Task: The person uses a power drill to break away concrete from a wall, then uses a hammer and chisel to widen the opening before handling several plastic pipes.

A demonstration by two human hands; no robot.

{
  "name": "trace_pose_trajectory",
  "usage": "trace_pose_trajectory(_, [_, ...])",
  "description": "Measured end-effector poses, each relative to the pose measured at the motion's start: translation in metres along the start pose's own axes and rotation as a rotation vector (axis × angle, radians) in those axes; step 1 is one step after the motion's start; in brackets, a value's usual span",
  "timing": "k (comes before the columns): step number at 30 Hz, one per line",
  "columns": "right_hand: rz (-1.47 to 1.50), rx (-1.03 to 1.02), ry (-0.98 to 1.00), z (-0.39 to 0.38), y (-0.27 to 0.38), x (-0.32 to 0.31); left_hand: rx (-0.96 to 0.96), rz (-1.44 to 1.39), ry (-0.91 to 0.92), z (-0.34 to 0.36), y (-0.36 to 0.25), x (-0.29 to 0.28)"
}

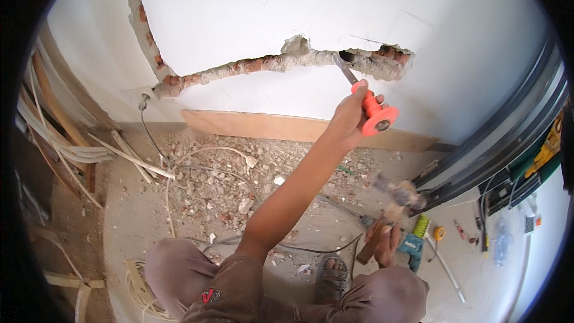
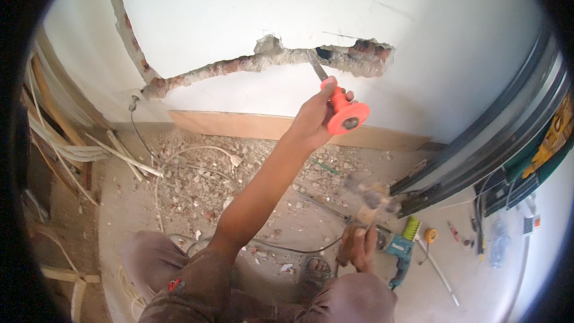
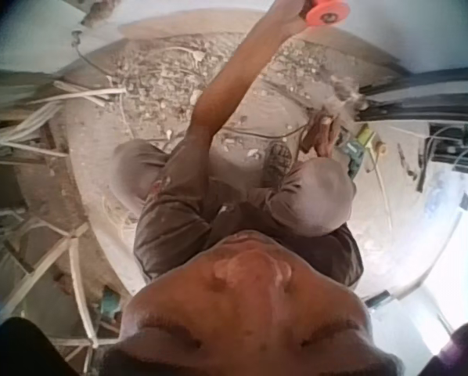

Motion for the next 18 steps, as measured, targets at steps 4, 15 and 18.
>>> trace_pose_trajectory(4, [0.289,-0.132,-0.084,0.038,-0.006,0.013,-0.003,0.144,-0.181,0.017,0.019,-0.004])
trace_pose_trajectory(15, [0.461,-0.138,-0.128,0.066,-0.004,-0.004,0.215,0.513,-0.419,0.052,0.024,-0.009])
trace_pose_trajectory(18, [0.553,-0.249,-0.188,0.08,0.008,-0.026,0.235,0.511,-0.378,0.065,0.026,-0.01])
Point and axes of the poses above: each hand's wrist, its own z-axis towards the middle knuckle, its own x-axis out of the palm, y = z × x, the point moved 6 cm from there along z, towards the middle knuckle, and after that the axes turned 12 degrees about y, right-handed, at the moved point
